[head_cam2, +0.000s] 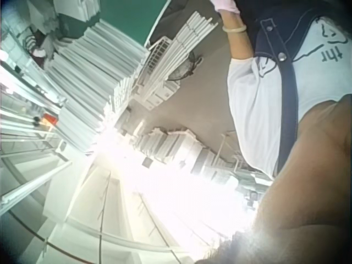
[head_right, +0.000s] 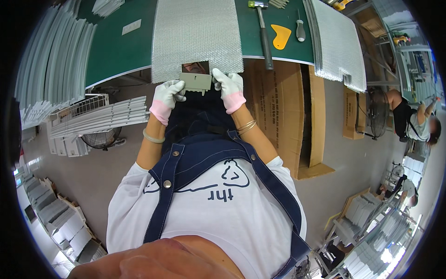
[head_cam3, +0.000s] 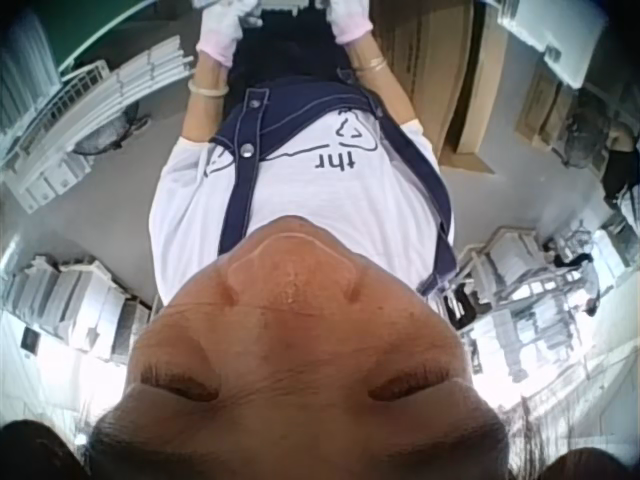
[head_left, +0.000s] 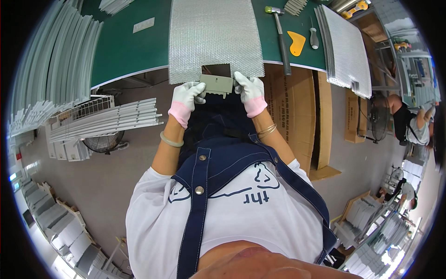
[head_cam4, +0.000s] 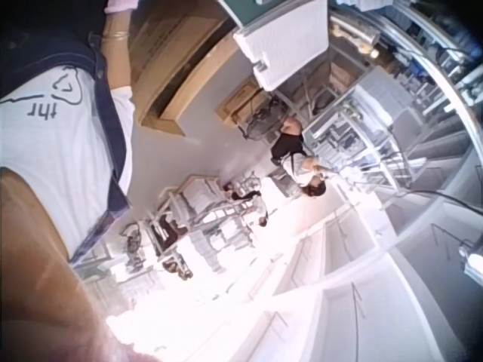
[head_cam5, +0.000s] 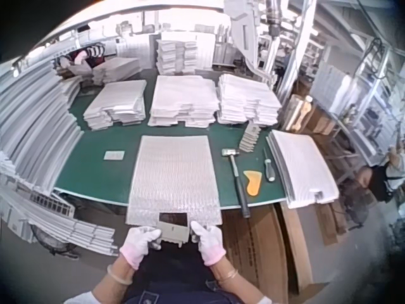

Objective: Assembling metal mesh air filters by attaching frames and components using manual and power tools.

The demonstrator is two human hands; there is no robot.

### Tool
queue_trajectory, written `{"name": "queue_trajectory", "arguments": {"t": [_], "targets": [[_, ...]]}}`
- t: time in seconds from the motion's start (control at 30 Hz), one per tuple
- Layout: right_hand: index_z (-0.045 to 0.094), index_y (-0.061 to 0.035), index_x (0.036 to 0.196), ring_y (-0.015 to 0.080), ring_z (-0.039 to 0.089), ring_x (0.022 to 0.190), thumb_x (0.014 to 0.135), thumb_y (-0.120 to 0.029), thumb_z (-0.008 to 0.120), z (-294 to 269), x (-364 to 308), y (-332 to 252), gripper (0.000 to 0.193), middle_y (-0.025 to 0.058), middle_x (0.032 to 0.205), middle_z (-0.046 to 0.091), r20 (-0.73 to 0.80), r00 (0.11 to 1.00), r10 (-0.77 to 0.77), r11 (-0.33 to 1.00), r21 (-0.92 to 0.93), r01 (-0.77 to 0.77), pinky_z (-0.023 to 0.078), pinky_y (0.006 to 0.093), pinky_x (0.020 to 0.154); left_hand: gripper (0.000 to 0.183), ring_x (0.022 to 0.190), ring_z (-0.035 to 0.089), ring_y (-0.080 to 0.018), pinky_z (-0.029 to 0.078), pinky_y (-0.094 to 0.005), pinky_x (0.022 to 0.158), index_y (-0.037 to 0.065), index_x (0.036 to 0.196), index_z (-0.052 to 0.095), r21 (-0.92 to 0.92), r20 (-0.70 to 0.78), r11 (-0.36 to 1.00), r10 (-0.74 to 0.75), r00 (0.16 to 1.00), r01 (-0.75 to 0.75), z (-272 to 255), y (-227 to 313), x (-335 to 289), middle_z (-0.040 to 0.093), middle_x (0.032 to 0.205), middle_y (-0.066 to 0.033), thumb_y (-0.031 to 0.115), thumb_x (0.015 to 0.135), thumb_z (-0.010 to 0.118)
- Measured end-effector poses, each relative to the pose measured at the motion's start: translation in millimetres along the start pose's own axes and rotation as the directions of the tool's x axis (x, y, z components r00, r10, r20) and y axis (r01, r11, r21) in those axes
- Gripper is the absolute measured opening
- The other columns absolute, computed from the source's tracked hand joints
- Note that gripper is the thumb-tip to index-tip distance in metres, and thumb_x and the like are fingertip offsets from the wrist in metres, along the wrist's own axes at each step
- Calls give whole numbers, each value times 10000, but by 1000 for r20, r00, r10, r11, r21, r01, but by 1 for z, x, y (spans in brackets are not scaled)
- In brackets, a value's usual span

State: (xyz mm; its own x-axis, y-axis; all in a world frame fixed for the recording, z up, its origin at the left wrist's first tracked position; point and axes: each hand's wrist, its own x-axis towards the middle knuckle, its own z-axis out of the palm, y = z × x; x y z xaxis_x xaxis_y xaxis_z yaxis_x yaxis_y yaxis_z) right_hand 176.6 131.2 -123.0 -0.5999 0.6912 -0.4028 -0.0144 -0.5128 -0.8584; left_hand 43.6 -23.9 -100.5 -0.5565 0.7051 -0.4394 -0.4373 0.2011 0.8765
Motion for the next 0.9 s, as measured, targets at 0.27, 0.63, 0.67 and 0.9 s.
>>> {"name": "queue_trajectory", "arguments": {"t": [0.27, 0.63, 0.67, 0.9], "targets": [[632, 5, 781, 104, 525, 515, 812, -107, 671, 2, -3, -3, 123, 63, 673, 611, 45, 999, 13, 995, 99, -17, 393, 220, 460, 220, 544, 508, -81, 482, -227, 537, -46, 877, 617, -41, 20, 999, -4, 1000, 5, -7, -8, 7, 564, 675, -35, 170, 835, 618], [644, 14, 797, 87, 516, 502, 811, -135, 679, -2, -3, -6, 154, 64, 665, 611, 23, 999, 43, 997, -65, -41, 380, 202, 449, 248, 545, 540, -91, 484, -220, 525, -60, 944, 613, -39, -81, 999, -14, 997, 10, -2, -6, 1, 595, 715, -52, 162, 835, 630], [646, 15, 800, 85, 516, 502, 812, -138, 679, -3, -3, -6, 156, 64, 666, 612, 24, 999, 45, 996, -75, -44, 379, 200, 449, 252, 546, 541, -90, 484, -220, 522, -60, 954, 610, -52, -82, 999, -14, 997, 9, -1, -6, 1, 597, 720, -52, 162, 836, 631], [647, 10, 773, 77, 515, 503, 817, -142, 675, -3, -4, -3, 160, 59, 654, 606, 41, 997, 67, 996, -67, -64, 376, 194, 448, 223, 616, 536, -99, 508, -305, 696, -1, 918, 580, -418, -118, 904, 44, 992, -90, 6, -36, 12, 553, 709, -4, 191, 833, 658]]}}
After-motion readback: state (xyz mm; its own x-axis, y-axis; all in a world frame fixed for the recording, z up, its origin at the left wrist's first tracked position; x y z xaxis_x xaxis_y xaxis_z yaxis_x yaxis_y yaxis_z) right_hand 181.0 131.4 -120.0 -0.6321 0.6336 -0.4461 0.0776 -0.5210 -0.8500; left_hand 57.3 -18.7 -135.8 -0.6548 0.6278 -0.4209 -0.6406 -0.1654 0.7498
